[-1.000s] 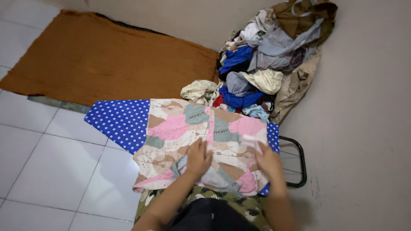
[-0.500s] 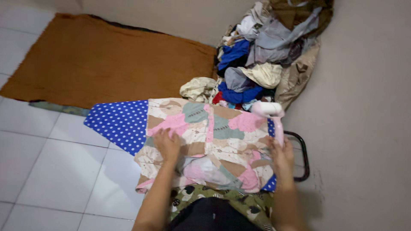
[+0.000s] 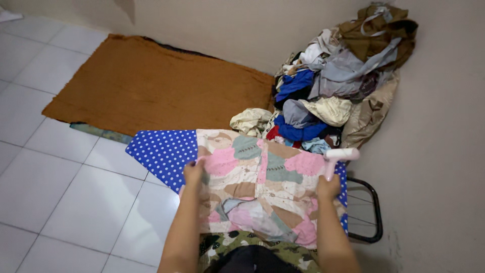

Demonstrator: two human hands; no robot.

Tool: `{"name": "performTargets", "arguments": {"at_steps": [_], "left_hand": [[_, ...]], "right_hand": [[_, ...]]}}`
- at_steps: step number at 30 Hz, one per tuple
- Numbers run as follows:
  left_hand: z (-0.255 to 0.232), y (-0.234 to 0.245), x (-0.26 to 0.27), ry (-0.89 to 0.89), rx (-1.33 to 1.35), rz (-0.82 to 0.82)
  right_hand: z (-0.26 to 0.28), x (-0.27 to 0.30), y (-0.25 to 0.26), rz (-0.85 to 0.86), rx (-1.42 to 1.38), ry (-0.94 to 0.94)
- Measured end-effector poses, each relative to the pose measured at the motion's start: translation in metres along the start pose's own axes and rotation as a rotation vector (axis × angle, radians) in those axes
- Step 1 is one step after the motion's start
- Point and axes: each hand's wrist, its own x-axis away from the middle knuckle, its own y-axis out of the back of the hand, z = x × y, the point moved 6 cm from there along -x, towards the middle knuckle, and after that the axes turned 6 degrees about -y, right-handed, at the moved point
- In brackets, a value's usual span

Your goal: The person uses a lint roller on a patterned cloth laid on a blue polka-dotted ironing board, repeatedly rolling over the surface. The person then picks up a blue t-shirt, places it on the board, and continues rolling the lint roller over the t-shirt.

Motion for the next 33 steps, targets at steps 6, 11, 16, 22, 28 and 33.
{"name": "performTargets", "arguments": {"at_steps": [6,11,16,22,28,33], "left_hand": [[-0.049,-0.019,-0.037,0.178,0.619,0.153],[-0.146,0.008,-0.061,-0.011,0.995,0.234],[-0.178,0.077,-0.047,-0.226,0.901,0.325],[-0.071,0.148,0.002,-0.252,0.711,0.512],[0.032,0.107,0.014,0.026,0.091,0.37],[0.01,0.003,0.016,-0.24,-0.424,0.355]], "right_hand": [[-0.004,-0.042,-0.006,0.114,-0.627,-0.399],[0.035,-0.11,0.051,0.072,-0.985,-0.254],[0.058,-0.101,0.135,0.115,-1.256,-0.099],[-0.037,0.005,0.18,0.224,-0.696,-0.183],[-0.106,0.092,0.178,0.146,-0.25,-0.343],[-0.107,0.088,0.159,0.095,-0.503,-0.522]]}}
